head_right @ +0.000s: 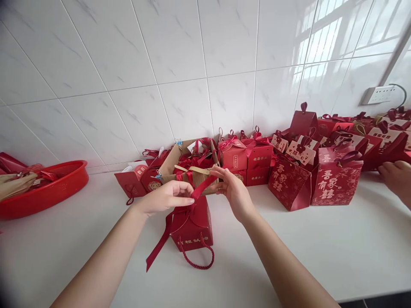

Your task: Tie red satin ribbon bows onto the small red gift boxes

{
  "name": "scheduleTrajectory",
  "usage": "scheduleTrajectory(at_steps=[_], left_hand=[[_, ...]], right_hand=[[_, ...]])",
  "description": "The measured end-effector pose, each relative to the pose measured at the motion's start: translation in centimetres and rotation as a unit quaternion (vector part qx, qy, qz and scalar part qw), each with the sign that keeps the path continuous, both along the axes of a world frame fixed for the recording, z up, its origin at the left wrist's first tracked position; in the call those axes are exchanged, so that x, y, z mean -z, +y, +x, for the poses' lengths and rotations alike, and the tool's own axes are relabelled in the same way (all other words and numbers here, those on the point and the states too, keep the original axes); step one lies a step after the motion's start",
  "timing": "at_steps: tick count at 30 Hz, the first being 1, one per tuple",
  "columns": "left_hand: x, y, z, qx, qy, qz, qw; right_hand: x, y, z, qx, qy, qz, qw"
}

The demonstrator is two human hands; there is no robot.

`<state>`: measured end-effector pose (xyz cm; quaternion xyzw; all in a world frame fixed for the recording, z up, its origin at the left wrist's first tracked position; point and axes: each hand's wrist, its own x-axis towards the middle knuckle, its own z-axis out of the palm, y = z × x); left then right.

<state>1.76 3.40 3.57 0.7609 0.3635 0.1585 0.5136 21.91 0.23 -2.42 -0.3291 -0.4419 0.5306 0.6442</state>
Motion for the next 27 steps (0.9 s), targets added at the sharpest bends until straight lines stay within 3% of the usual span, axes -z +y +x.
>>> scheduleTrajectory(at_steps=[3,5,8,11,14,17,23,27], left_hand=[[-0.9,0.7,-0.1,0.021,0.047,0.022,0.998],[-1.1,0.9,-0.1,0.02,0.06,0.048,0.997],[-1.2,0.9,-0.2,0.015,0.067,0.081,0.994],[-1.2,0.8,-0.5,0.038,0.074,0.108,0.991],[-1.3,0.5,-0.6,0.044,0.069,0.14,0.987],[-1.4,0.0,-0.6,0.022,0.076,0.178,0.981],[-1.4,-0.5,-0.3,0.021,0.063,0.197,0.978],[-1.9,-0.7,-0.3,0.018,0.107,0.2,0.974]], right_hand=[[-0.7,0.0,-0.5,0.058,-0.092,0.007,0.994],[-0.5,-0.3,-0.9,0.062,-0.182,0.057,0.98],[0.7,-1.0,-1.8,0.076,-0.309,0.166,0.934],[2.3,-1.5,-2.7,0.156,-0.381,0.209,0.887],[3.1,-1.8,-3.3,0.219,-0.427,0.209,0.852],[3.1,-1.9,-3.6,0.234,-0.465,0.215,0.826],[2.9,-1.5,-4.0,0.273,-0.478,0.221,0.805],[3.3,-1.1,-3.4,0.291,-0.496,0.257,0.777]])
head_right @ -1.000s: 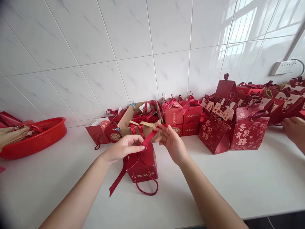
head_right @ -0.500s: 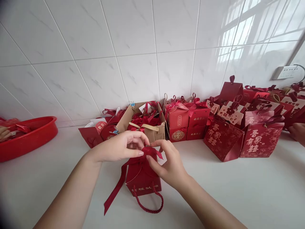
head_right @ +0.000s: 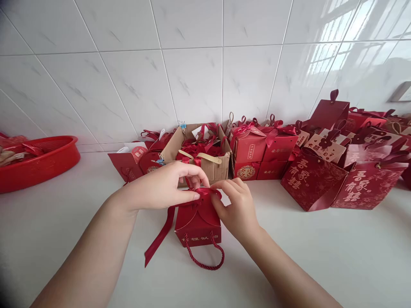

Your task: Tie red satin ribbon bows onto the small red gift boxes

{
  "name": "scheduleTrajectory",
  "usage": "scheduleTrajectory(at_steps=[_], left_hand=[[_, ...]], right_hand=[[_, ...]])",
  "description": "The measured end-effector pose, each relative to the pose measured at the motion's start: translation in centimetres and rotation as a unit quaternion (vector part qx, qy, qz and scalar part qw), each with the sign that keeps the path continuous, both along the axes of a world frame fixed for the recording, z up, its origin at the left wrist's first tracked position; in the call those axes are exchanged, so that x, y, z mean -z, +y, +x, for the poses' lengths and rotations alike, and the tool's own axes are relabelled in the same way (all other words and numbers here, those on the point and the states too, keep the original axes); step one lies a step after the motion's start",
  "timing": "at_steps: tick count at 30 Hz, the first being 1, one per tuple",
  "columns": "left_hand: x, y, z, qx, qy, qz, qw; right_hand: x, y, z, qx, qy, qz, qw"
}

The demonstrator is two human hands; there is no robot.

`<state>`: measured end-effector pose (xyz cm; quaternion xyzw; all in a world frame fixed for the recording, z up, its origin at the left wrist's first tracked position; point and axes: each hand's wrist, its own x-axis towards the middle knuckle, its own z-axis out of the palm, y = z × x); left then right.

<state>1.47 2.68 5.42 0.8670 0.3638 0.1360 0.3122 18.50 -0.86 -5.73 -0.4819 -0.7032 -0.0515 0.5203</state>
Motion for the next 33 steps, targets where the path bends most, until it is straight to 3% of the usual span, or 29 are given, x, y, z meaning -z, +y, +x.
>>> scheduleTrajectory(at_steps=[7,12,17,20,25,33], left_hand=[[0.0,-0.1,-0.1,-0.008,0.051,0.049,0.997],[0.4,0.0,-0.1,-0.036,0.03,0.091,0.995],[0.3,0.0,0.1,-0.014,0.023,0.101,0.995],[0.0,-0.2,0.2,0.001,0.01,0.097,0.995],[-0.3,-0.6,0.4,0.024,-0.025,0.096,0.995],[-0.1,-0.8,0.8,0.047,-0.057,0.085,0.994]], right_hand=[[0.1,-0.1,1.0,0.1,0.001,0.079,0.992],[-0.2,-0.6,0.1,0.002,0.039,-0.026,0.999],[-0.4,-1.2,-0.3,-0.097,0.097,-0.116,0.984],[-0.7,-1.5,-0.4,-0.141,0.075,-0.137,0.978],[-0.9,-1.8,-0.6,-0.153,0.036,-0.147,0.977],[-1.1,-1.5,-0.9,-0.176,0.173,-0.209,0.946]])
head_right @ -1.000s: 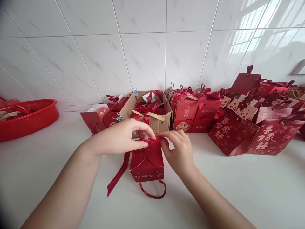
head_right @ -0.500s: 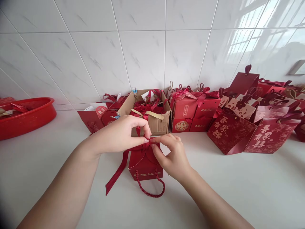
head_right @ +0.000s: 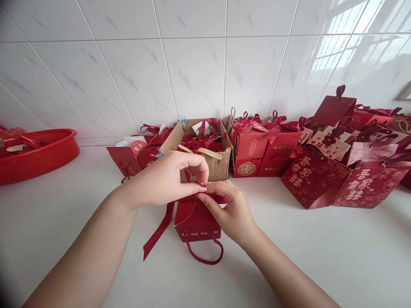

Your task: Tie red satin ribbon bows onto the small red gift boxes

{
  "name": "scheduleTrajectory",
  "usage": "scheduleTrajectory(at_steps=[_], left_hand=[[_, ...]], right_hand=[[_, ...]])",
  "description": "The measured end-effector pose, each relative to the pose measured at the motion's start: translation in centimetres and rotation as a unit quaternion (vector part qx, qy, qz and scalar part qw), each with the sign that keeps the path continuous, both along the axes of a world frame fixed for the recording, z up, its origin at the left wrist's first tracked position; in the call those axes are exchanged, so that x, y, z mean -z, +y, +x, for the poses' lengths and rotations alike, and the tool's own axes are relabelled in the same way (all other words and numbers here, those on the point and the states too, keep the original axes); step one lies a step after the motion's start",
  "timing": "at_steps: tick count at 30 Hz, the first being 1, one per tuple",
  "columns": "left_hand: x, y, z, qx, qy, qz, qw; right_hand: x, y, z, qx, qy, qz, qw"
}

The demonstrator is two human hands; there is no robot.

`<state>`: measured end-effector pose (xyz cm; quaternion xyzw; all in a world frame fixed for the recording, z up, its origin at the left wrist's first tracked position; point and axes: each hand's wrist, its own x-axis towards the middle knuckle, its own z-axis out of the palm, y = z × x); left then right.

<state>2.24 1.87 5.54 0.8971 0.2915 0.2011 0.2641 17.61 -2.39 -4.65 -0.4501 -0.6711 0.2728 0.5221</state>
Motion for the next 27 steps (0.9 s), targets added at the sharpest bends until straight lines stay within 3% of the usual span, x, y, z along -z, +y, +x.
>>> scheduleTrajectory(at_steps=[3,6,10,12,16,20,27], left_hand=[[-0.3,0.1,-0.4,-0.034,-0.007,-0.001,0.999],[0.1,0.4,-1.6,-0.112,0.011,-0.022,0.993],[2.7,0.6,-3.6,-0.208,0.114,-0.091,0.967],[4.4,0.5,-4.3,-0.228,0.111,-0.131,0.958],[7.0,0.3,-4.8,-0.209,0.026,-0.22,0.953],[8.0,0.3,-4.7,-0.16,-0.058,-0.286,0.943],[8.1,0.4,-5.1,-0.194,-0.098,-0.229,0.949]], right_hand=[[0.2,0.1,0.0,0.003,0.01,-0.009,1.0],[0.5,0.2,0.2,-0.003,-0.005,-0.01,1.0],[0.7,0.4,0.6,-0.037,-0.021,-0.012,0.999],[0.7,0.5,0.6,-0.053,-0.022,-0.014,0.998],[0.4,0.4,0.6,-0.079,-0.013,-0.017,0.997],[0.2,0.4,0.8,-0.125,0.039,-0.057,0.99],[0.0,0.2,0.4,-0.124,0.024,-0.077,0.989]])
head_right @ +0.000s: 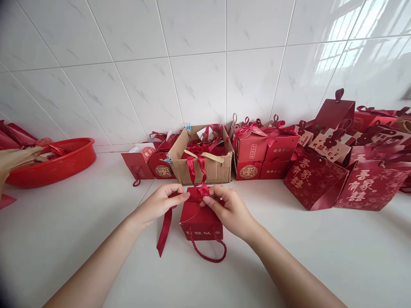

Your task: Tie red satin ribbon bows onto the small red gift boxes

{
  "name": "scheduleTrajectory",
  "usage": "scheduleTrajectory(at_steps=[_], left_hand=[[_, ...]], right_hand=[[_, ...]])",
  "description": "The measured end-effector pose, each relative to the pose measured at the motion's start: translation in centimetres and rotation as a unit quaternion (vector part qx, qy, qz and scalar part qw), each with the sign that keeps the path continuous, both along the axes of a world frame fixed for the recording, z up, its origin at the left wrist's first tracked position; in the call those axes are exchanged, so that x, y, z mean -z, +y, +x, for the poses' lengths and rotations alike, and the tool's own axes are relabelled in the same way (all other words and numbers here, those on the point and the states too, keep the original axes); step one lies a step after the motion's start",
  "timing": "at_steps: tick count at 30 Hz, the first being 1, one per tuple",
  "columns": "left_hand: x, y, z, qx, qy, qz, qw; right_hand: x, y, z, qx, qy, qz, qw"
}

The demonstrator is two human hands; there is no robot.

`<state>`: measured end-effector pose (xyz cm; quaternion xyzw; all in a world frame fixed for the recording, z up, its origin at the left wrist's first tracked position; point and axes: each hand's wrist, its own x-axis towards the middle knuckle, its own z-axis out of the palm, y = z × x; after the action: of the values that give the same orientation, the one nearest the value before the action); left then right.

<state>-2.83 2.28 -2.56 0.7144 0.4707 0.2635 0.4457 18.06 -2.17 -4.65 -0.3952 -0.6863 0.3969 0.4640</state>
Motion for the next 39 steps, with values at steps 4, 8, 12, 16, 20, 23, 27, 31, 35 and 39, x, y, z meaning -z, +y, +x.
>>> scheduleTrajectory(at_steps=[4,8,12,16,20,23,27,31,35,39], left_hand=[[-0.5,-0.6,-0.2,-0.006,0.01,0.032,0.999],[-2.4,-1.6,-0.4,0.027,-0.003,0.019,0.999],[-5.2,-2.8,0.2,0.06,-0.046,-0.021,0.997],[-7.0,-3.0,2.4,0.086,-0.134,-0.065,0.985],[-6.7,-1.8,4.2,0.083,-0.187,-0.064,0.977],[-5.5,-1.0,4.1,0.071,-0.173,-0.039,0.982],[-3.2,-0.8,2.9,0.029,-0.124,0.065,0.99],[-1.5,-1.1,2.2,0.033,-0.067,0.122,0.99],[-0.9,-1.2,2.6,0.005,-0.088,0.121,0.989],[-0.6,-1.4,2.9,0.001,-0.097,0.123,0.988]], right_hand=[[-0.4,-0.2,-0.8,0.06,-0.058,0.018,0.996],[-0.7,-0.2,-1.5,0.116,-0.091,0.016,0.989],[-0.8,-0.2,-1.7,0.128,-0.076,0.009,0.989],[-0.9,-0.4,-1.4,0.109,-0.13,0.099,0.981],[-0.8,-0.6,-1.1,0.079,-0.16,0.143,0.974],[-0.6,-0.5,-1.1,0.089,-0.145,0.136,0.976],[-0.4,-0.4,-1.0,0.082,-0.123,0.12,0.982],[-0.6,-0.4,-0.9,0.063,-0.128,0.116,0.983],[-0.8,-0.5,-0.8,0.058,-0.147,0.133,0.978],[-0.8,-0.6,-0.8,0.068,-0.154,0.134,0.977]])
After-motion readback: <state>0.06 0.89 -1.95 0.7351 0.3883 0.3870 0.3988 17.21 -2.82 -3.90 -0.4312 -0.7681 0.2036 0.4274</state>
